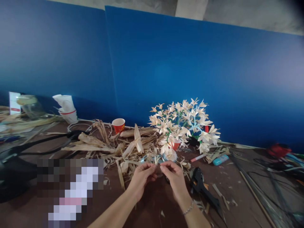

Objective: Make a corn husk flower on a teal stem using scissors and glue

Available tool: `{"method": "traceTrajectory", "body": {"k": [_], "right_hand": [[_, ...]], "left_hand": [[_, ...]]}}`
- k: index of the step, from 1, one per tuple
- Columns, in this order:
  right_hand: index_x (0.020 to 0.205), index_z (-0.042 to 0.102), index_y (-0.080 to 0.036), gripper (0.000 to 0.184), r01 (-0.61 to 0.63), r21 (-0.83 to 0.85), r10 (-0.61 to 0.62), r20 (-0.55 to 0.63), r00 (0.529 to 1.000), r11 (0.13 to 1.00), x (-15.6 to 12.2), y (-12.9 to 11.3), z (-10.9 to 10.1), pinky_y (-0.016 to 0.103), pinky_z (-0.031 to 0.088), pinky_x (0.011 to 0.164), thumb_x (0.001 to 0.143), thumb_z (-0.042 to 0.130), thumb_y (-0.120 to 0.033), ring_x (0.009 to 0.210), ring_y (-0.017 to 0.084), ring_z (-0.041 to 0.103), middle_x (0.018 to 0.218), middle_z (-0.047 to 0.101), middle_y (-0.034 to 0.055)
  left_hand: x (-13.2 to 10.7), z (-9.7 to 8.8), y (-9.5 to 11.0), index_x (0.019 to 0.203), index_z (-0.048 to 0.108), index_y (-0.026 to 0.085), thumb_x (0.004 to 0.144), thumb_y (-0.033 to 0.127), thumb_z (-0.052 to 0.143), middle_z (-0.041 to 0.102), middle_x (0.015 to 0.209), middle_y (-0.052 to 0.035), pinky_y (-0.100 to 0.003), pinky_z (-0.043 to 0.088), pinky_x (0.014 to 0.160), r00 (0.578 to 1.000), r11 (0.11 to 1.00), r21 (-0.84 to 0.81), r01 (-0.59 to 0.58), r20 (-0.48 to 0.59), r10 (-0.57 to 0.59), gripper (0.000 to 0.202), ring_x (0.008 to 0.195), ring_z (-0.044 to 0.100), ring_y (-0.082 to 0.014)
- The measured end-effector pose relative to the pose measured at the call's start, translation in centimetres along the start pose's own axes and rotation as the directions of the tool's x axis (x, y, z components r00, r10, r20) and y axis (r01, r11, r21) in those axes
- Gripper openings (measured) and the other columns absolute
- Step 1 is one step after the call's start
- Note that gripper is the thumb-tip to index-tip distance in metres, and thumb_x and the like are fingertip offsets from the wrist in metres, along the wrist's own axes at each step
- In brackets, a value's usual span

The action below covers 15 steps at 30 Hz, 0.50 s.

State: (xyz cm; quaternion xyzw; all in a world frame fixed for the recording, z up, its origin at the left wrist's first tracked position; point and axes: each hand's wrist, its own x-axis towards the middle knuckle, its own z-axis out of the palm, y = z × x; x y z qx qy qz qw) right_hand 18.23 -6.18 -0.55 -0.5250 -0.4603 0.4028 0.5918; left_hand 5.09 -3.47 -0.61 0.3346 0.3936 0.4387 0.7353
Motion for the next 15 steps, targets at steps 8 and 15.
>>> {"method": "traceTrajectory", "body": {"k": [8,15], "right_hand": [[0.075,0.067,-0.018,0.017,0.015,-0.050,-0.015,-0.017,1.000,0.999,-0.14,0.20,0.13,0.026,0.046,0.056,0.071,0.064,-0.034,0.062,0.017,0.059,0.066,0.065,0.0012],[0.073,0.065,-0.018,0.013,0.132,-0.203,-0.138,-0.016,0.990,0.970,-0.15,-0.18,-0.07,0.026,0.047,0.061,0.074,0.060,-0.030,0.065,0.016,0.058,0.071,0.065,0.0023]], "left_hand": [[-0.01,-0.06,-0.13,0.065,0.060,0.013,0.058,0.032,0.074,0.058,0.055,0.0022,-0.017,0.038,0.047,1.000,0.999,0.039,-0.024,0.007,0.024,0.024,0.047,0.053,-0.0073],[-0.06,0.05,-0.07,0.065,0.060,0.013,0.058,0.032,0.074,0.058,0.056,0.0024,-0.018,0.040,0.048,0.999,0.999,0.030,-0.034,-0.010,0.034,0.025,0.048,0.054,-0.0079]]}}
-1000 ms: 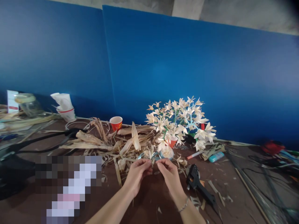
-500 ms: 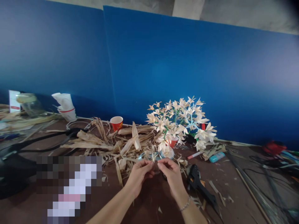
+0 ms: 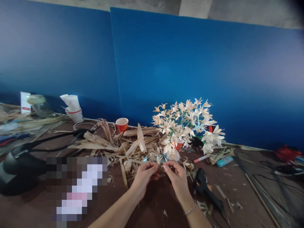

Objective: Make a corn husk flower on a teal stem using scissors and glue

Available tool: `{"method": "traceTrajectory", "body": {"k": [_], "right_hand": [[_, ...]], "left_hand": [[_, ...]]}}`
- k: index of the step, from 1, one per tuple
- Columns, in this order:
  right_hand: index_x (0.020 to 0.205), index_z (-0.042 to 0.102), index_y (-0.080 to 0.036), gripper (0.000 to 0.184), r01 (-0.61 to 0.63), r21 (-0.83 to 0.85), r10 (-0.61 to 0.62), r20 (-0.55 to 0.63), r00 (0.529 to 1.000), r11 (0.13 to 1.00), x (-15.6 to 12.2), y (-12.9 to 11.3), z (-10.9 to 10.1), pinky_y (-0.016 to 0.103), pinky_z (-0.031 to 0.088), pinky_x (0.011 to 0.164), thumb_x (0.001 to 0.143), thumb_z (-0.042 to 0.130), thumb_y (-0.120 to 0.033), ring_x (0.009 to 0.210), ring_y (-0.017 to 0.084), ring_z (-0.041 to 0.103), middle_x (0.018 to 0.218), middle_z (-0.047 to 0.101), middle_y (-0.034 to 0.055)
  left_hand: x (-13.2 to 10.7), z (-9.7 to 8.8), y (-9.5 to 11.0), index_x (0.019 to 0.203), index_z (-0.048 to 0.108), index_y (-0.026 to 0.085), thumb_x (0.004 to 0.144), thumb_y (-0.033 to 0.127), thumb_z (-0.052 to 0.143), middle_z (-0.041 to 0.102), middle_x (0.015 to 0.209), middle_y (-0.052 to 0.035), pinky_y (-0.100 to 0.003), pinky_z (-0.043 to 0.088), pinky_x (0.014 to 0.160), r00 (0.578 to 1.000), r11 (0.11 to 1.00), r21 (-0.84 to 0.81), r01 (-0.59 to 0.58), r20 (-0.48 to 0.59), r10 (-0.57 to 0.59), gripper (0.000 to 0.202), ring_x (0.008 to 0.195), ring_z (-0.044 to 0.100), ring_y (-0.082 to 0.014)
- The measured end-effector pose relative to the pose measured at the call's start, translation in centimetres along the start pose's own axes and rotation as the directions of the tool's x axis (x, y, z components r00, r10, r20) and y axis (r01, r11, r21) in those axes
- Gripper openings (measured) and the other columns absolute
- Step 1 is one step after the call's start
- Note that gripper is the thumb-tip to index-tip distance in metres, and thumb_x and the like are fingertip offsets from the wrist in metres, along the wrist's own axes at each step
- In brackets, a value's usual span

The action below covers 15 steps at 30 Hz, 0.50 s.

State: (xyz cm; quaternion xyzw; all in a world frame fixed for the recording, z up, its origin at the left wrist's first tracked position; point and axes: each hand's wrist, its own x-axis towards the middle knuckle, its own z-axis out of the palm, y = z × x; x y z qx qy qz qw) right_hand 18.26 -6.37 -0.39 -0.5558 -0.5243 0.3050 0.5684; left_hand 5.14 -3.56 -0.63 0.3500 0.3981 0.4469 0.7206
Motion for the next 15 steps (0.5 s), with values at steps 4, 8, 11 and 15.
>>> {"method": "traceTrajectory", "body": {"k": [4,8,11,15], "right_hand": [[0.076,0.065,-0.018,0.012,0.050,-0.079,-0.052,-0.019,0.998,0.996,-0.12,-0.16,-0.06,0.026,0.048,0.061,0.075,0.057,-0.027,0.064,0.017,0.059,0.072,0.066,0.0034],[0.075,0.062,-0.018,0.008,0.104,-0.152,-0.106,-0.008,0.994,0.983,-0.42,-0.30,0.02,0.025,0.047,0.059,0.075,0.055,-0.023,0.063,0.016,0.058,0.071,0.064,0.0024],[0.075,0.059,-0.019,0.008,0.146,-0.179,-0.145,0.019,0.989,0.973,-0.56,-0.47,0.04,0.024,0.046,0.061,0.077,0.052,-0.020,0.064,0.015,0.056,0.070,0.062,0.0012],[0.074,0.057,-0.018,0.008,0.200,-0.204,-0.195,0.046,0.980,0.958,-0.53,-0.54,0.04,0.024,0.045,0.063,0.078,0.050,-0.017,0.067,0.014,0.056,0.073,0.060,0.0016]], "left_hand": [[0.06,-0.07,-0.06,0.064,0.059,0.013,0.058,0.033,0.074,0.058,0.053,0.0022,-0.018,0.040,0.047,1.000,1.000,0.023,0.002,0.001,-0.002,0.026,0.047,0.054,-0.0084],[0.16,-0.12,-0.23,0.065,0.059,0.013,0.058,0.032,0.073,0.057,0.053,0.0026,-0.018,0.040,0.046,1.000,0.999,0.036,0.000,0.011,-0.001,0.024,0.047,0.054,-0.0087],[0.19,-0.08,-0.36,0.065,0.058,0.013,0.058,0.031,0.072,0.057,0.053,0.0029,-0.018,0.041,0.045,1.000,0.999,0.045,0.002,0.007,-0.002,0.023,0.046,0.054,-0.0086],[0.12,0.03,-0.44,0.066,0.058,0.013,0.058,0.030,0.072,0.058,0.053,0.0026,-0.018,0.041,0.044,1.000,0.998,0.060,-0.002,0.005,0.002,0.023,0.046,0.054,-0.0085]]}}
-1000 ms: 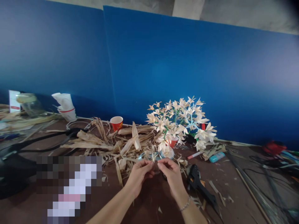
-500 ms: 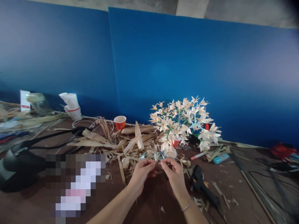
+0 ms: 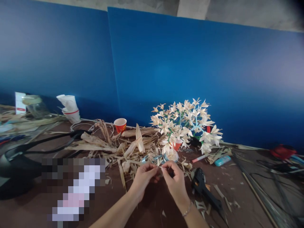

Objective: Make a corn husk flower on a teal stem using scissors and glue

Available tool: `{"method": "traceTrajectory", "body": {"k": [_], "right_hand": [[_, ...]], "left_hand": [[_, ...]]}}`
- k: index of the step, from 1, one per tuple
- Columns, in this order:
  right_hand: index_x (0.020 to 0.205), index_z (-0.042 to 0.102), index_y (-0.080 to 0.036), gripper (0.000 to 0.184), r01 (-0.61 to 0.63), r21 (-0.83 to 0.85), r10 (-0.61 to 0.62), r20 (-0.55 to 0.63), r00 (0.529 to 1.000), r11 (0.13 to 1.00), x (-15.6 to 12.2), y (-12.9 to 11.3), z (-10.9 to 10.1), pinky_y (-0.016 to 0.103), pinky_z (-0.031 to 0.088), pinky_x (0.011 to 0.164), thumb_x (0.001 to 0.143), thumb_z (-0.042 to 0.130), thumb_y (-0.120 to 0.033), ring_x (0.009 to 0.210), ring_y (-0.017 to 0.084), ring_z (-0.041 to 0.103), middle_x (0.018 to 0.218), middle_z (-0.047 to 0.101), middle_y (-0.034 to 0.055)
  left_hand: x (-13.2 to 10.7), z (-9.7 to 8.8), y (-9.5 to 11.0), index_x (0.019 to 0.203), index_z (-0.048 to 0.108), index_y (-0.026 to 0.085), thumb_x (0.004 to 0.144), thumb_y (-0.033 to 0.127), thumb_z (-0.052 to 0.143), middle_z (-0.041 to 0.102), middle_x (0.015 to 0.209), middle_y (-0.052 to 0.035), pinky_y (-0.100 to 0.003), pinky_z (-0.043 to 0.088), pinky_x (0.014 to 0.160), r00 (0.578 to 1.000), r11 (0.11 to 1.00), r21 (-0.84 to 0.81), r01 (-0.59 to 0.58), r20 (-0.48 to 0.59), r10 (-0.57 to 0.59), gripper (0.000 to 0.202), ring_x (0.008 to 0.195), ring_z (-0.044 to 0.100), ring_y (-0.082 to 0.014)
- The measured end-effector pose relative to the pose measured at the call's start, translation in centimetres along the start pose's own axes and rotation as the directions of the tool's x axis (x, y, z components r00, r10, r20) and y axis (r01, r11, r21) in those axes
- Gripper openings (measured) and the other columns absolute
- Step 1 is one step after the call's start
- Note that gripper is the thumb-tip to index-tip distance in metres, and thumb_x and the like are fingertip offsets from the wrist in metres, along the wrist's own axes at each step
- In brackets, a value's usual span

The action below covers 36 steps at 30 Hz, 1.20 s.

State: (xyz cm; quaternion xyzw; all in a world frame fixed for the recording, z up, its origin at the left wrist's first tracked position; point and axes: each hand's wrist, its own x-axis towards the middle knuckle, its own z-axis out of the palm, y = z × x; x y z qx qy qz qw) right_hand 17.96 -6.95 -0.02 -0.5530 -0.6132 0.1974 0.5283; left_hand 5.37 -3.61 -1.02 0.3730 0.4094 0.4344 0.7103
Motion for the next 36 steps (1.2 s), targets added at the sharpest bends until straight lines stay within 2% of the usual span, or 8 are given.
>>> {"method": "traceTrajectory", "body": {"k": [12,23,36], "right_hand": [[0.075,0.055,-0.019,0.010,0.056,-0.050,-0.056,0.001,0.998,0.997,-0.10,0.24,0.08,0.026,0.044,0.071,0.079,0.048,-0.012,0.075,0.015,0.055,0.077,0.058,0.0023],[0.076,0.055,-0.020,0.011,0.104,-0.042,-0.105,-0.031,0.994,0.994,-0.02,0.70,0.19,0.027,0.045,0.070,0.077,0.049,-0.010,0.075,0.016,0.055,0.077,0.058,0.0027],[0.078,0.057,-0.019,0.012,0.159,-0.056,-0.162,-0.041,0.986,0.986,-0.16,0.29,0.27,0.027,0.045,0.071,0.077,0.050,-0.009,0.077,0.016,0.056,0.078,0.059,0.0032]], "left_hand": [[-0.08,0.15,-0.06,0.068,0.059,0.012,0.062,0.027,0.068,0.059,0.052,0.0029,-0.017,0.042,0.043,1.000,0.997,0.072,-0.005,-0.002,0.005,0.019,0.044,0.053,-0.0079],[0.02,0.22,-0.43,0.069,0.061,0.012,0.063,0.034,0.068,0.058,0.050,0.0030,-0.019,0.042,0.042,0.995,0.977,0.186,-0.100,0.005,0.101,0.024,0.043,0.053,-0.0091],[0.02,0.16,-0.33,0.067,0.062,0.013,0.063,0.031,0.065,0.058,0.048,0.0025,-0.021,0.042,0.042,0.986,0.950,0.274,-0.151,-0.023,0.164,0.019,0.041,0.052,-0.0110]]}}
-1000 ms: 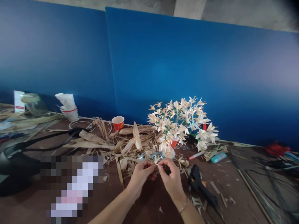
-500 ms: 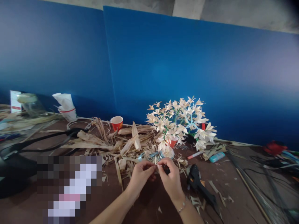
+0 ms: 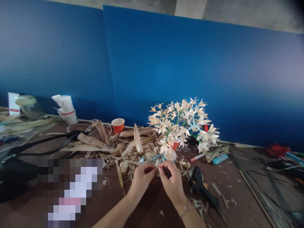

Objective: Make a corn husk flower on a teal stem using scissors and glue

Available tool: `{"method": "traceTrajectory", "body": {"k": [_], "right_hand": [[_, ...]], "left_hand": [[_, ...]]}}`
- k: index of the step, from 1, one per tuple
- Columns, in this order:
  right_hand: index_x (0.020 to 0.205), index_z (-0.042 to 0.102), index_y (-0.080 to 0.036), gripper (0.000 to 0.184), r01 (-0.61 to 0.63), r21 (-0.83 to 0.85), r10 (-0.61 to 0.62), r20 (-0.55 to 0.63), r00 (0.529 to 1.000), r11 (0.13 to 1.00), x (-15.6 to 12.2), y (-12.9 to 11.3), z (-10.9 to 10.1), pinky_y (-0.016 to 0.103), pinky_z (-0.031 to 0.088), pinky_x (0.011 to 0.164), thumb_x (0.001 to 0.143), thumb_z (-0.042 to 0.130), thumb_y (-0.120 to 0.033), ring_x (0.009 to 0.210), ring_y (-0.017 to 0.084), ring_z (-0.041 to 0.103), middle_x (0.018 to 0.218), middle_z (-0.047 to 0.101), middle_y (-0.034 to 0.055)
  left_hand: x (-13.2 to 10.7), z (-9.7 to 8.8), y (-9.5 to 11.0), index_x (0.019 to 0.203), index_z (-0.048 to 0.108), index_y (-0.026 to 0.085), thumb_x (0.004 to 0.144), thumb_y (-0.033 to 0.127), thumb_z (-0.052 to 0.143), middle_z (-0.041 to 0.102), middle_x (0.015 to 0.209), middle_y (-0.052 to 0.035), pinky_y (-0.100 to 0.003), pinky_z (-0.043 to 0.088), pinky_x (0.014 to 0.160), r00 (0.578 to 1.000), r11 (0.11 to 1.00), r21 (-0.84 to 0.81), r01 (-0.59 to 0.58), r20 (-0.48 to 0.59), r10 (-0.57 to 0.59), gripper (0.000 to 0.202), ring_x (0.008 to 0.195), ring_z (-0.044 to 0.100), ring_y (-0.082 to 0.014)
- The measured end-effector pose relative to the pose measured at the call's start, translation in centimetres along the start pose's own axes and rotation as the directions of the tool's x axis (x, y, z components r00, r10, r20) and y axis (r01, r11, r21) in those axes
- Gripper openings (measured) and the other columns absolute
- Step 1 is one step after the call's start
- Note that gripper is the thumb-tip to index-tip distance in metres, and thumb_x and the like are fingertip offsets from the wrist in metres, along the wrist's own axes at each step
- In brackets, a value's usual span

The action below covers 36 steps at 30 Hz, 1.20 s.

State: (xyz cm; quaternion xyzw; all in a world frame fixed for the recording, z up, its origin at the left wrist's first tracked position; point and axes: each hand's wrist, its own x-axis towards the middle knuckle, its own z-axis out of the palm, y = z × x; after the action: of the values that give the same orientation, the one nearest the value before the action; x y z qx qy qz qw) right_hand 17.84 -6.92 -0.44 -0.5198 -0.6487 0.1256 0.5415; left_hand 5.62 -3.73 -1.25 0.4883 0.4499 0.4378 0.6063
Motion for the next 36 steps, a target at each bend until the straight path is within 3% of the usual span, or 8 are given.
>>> {"method": "traceTrajectory", "body": {"k": [6,11,16,24,36], "right_hand": [[0.081,0.056,-0.019,0.006,-0.071,0.011,0.071,-0.016,0.997,0.997,-0.3,-0.2,-0.1,0.026,0.044,0.068,0.078,0.053,-0.016,0.073,0.016,0.055,0.078,0.059,0.0029],[0.089,0.053,-0.018,0.012,-0.234,0.190,0.247,-0.048,0.968,0.954,0.0,-0.5,-0.3,0.025,0.043,0.064,0.080,0.051,-0.025,0.070,0.015,0.053,0.078,0.056,0.0018],[0.062,0.048,-0.018,0.025,-0.396,0.313,0.404,0.042,0.914,0.863,0.4,-0.3,-0.1,0.022,0.035,0.050,0.081,0.047,-0.034,0.054,0.011,0.040,0.056,0.041,-0.0038],[0.061,0.052,-0.017,0.017,-0.427,0.408,0.416,0.120,0.901,0.807,0.3,0.0,0.1,0.021,0.035,0.051,0.075,0.051,-0.025,0.055,0.011,0.042,0.057,0.048,-0.0027],[0.058,0.052,-0.017,0.019,-0.405,0.458,0.410,0.094,0.907,0.791,0.4,-0.4,0.0,0.020,0.036,0.048,0.074,0.054,-0.027,0.052,0.010,0.042,0.054,0.047,-0.0033]], "left_hand": [[0.0,-0.1,-0.3,0.067,0.062,0.013,0.064,0.032,0.064,0.058,0.049,0.0022,-0.021,0.041,0.042,1.000,1.000,0.012,-0.024,0.000,0.024,0.019,0.042,0.051,-0.0111],[-0.2,0.0,0.3,0.066,0.063,0.013,0.063,0.034,0.065,0.058,0.048,0.0016,-0.021,0.041,0.044,0.998,0.998,0.019,-0.053,-0.018,0.053,0.021,0.044,0.053,-0.0119],[-0.4,0.2,0.7,0.065,0.063,0.014,0.062,0.032,0.065,0.058,0.047,0.0015,-0.022,0.043,0.045,0.997,0.997,0.038,-0.071,-0.001,0.071,0.019,0.043,0.054,-0.0124],[-0.2,0.3,0.3,0.079,0.064,0.013,0.062,0.034,0.066,0.059,0.050,0.0010,-0.023,0.043,0.043,0.996,0.997,0.018,-0.081,0.049,0.080,0.027,0.042,0.055,-0.0134],[-0.3,0.1,0.5,0.071,0.071,0.015,0.058,0.037,0.071,0.060,0.048,-0.0002,-0.023,0.041,0.044,0.996,0.997,-0.061,-0.037,0.080,0.042,0.025,0.042,0.052,-0.0123]]}}
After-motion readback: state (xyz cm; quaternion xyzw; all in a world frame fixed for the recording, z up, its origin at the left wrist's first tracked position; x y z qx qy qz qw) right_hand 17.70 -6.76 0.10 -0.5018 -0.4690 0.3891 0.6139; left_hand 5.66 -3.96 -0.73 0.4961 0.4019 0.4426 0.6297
